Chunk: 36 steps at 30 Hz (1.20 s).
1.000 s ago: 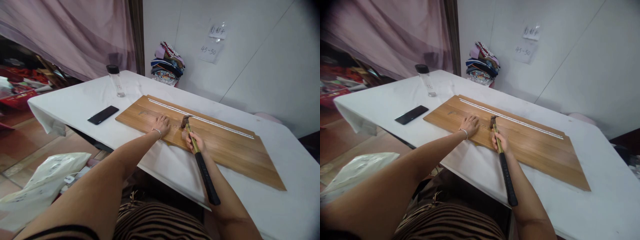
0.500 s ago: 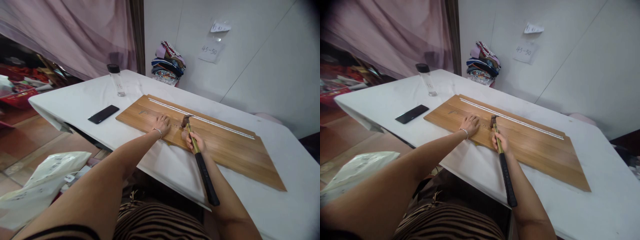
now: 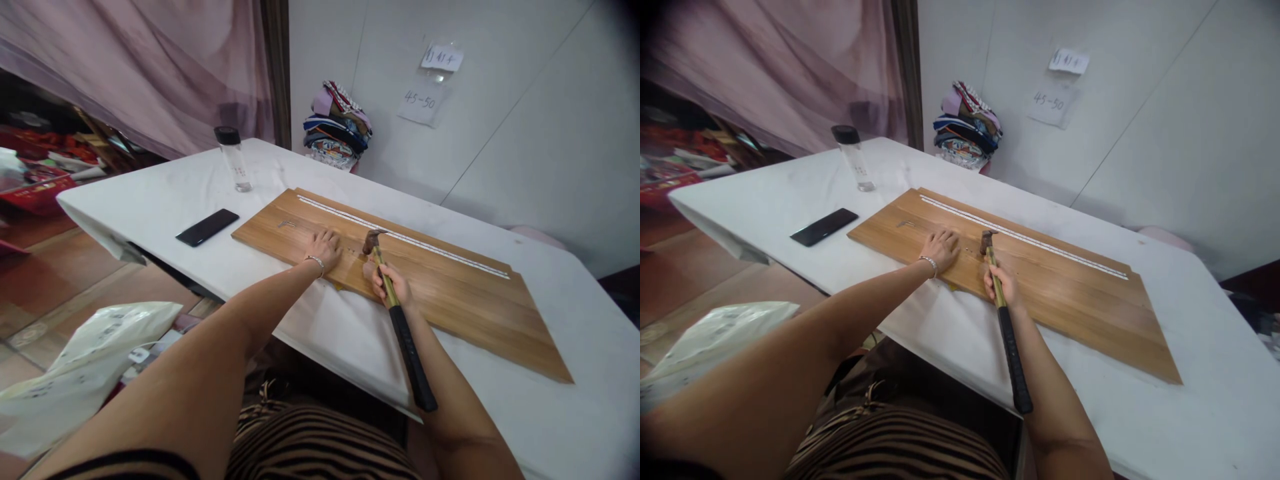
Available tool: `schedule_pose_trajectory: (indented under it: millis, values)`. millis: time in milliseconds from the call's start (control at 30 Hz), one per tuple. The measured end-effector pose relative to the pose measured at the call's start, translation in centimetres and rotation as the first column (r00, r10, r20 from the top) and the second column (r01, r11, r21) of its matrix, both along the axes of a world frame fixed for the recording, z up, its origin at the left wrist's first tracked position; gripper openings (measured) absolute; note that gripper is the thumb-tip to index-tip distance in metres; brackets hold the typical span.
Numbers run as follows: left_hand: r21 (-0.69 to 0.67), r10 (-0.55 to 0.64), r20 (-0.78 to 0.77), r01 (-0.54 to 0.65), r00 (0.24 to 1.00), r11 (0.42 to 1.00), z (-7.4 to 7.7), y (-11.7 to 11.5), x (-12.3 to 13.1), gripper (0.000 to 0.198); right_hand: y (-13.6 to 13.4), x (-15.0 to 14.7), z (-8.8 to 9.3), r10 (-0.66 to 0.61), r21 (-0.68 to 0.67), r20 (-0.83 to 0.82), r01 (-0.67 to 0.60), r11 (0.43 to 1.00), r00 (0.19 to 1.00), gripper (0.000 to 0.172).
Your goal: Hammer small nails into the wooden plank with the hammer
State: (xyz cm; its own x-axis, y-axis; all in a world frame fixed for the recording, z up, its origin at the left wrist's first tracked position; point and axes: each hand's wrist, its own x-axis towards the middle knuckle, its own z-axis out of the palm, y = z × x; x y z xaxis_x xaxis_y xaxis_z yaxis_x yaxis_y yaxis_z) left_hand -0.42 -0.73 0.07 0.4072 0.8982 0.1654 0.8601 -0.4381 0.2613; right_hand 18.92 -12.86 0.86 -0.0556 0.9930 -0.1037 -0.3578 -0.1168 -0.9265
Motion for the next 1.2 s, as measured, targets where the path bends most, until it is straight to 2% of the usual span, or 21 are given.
schedule_pose_trajectory:
  millis: [267,533,867,1200]
  values:
    - [0.0,-0.004,-0.009,0.004,1.0,1.0,0.01,0.02,-0.01,0.038,0.12,-0.46,-0.67,-0.006,-0.013,0.028,0.007,1.0,1.0,0.048]
    - [0.011,-0.007,-0.002,0.007,1.0,1.0,-0.21,0.14,-0.01,0.036,0.05,-0.56,-0.98,-0.006,0.053,0.022,0.005,0.999,1.0,0.045]
    - [-0.018,-0.009,0.012,0.009,1.0,1.0,0.04,-0.08,0.01,0.039,-0.27,-0.21,-0.86,0.045,0.019,0.017,-0.046,0.999,0.999,0.034]
    - [-0.023,-0.026,0.003,0.026,1.0,0.999,0.23,-0.37,-0.12,0.041,-0.37,-0.3,-0.66,0.015,-0.018,0.065,-0.014,1.0,0.998,0.034]
